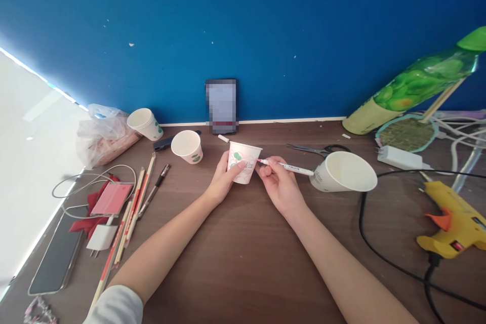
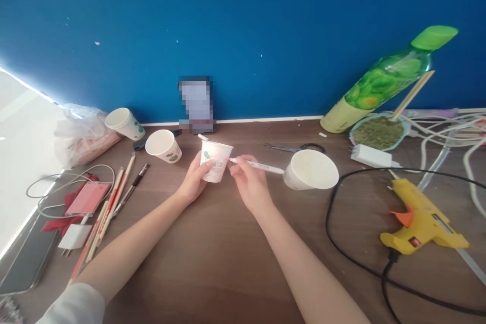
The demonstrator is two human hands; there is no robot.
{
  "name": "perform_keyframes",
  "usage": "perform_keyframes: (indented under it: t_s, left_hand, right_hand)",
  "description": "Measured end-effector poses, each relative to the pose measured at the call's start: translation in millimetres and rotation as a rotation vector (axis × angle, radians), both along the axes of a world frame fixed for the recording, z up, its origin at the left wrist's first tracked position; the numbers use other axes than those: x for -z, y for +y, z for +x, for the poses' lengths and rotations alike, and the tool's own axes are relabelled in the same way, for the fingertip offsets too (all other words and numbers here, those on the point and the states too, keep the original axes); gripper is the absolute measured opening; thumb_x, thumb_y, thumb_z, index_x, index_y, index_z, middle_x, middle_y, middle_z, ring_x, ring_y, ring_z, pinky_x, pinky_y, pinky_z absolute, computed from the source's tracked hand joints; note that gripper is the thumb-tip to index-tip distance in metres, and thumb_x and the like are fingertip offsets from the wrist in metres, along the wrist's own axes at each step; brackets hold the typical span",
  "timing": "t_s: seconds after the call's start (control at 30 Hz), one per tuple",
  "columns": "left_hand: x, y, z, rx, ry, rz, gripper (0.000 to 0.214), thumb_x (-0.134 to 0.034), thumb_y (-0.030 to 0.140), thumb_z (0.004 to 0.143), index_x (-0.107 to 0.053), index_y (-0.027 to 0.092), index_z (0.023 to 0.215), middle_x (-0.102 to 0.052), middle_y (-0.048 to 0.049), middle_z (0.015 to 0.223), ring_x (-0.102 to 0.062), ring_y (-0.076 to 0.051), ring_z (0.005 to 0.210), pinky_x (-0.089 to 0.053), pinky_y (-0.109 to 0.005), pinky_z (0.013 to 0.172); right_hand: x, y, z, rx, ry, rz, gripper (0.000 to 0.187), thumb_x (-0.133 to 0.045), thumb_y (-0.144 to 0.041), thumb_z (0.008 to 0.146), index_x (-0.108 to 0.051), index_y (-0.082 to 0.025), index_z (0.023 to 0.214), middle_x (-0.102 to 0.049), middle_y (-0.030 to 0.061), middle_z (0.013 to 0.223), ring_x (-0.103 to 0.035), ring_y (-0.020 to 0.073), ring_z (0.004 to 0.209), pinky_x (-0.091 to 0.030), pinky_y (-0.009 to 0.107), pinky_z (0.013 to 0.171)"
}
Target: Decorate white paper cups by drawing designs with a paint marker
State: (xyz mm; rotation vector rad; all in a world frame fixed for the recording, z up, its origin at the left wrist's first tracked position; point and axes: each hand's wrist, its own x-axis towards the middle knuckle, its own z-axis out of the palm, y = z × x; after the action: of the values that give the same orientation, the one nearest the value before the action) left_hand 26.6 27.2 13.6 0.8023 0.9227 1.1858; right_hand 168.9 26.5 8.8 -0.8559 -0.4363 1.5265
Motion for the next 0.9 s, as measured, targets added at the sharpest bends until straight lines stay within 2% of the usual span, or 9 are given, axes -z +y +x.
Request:
perform_keyframes:
  t_s: [0.37, 0.67, 0.9]
  left_hand:
    - [2.0, 0.0, -0.5, 0.003, -0.014, 0.003, 0.046, -0.076, 0.042, 0.069, -0.057, 0.019, 0.103, -0.064, -0.0041, 0.097, -0.06, -0.021, 0.095, -0.044, -0.032, 0.085]
    - [0.7, 0.7, 0.6, -0.003, -0.028, -0.003, 0.048, -0.078, 0.043, 0.067, -0.057, 0.018, 0.102, -0.064, -0.0037, 0.096, -0.059, -0.02, 0.093, -0.044, -0.031, 0.084]
    - [-2.4, 0.2, 0.7, -0.002, -0.023, -0.009, 0.048, -0.078, 0.043, 0.066, -0.057, 0.018, 0.102, -0.065, -0.0036, 0.095, -0.06, -0.021, 0.094, -0.043, -0.032, 0.086]
  right_hand:
    - [1.7, 0.4, -0.9, -0.011, -0.008, -0.006, 0.023, -0.081, -0.029, 0.063, -0.059, -0.022, 0.066, -0.055, -0.0076, 0.052, -0.055, 0.0084, 0.056, -0.054, 0.028, 0.073]
    - [-0.1, 0.4, -0.2, -0.004, 0.023, -0.03, 0.023, -0.081, -0.029, 0.063, -0.059, -0.022, 0.065, -0.053, -0.0093, 0.05, -0.055, 0.0073, 0.055, -0.054, 0.03, 0.083]
    - [-1.2, 0.6, -1.0, -0.017, 0.003, -0.052, 0.026, -0.082, -0.032, 0.061, -0.058, -0.022, 0.066, -0.05, -0.0085, 0.046, -0.056, 0.0086, 0.057, -0.052, 0.028, 0.079]
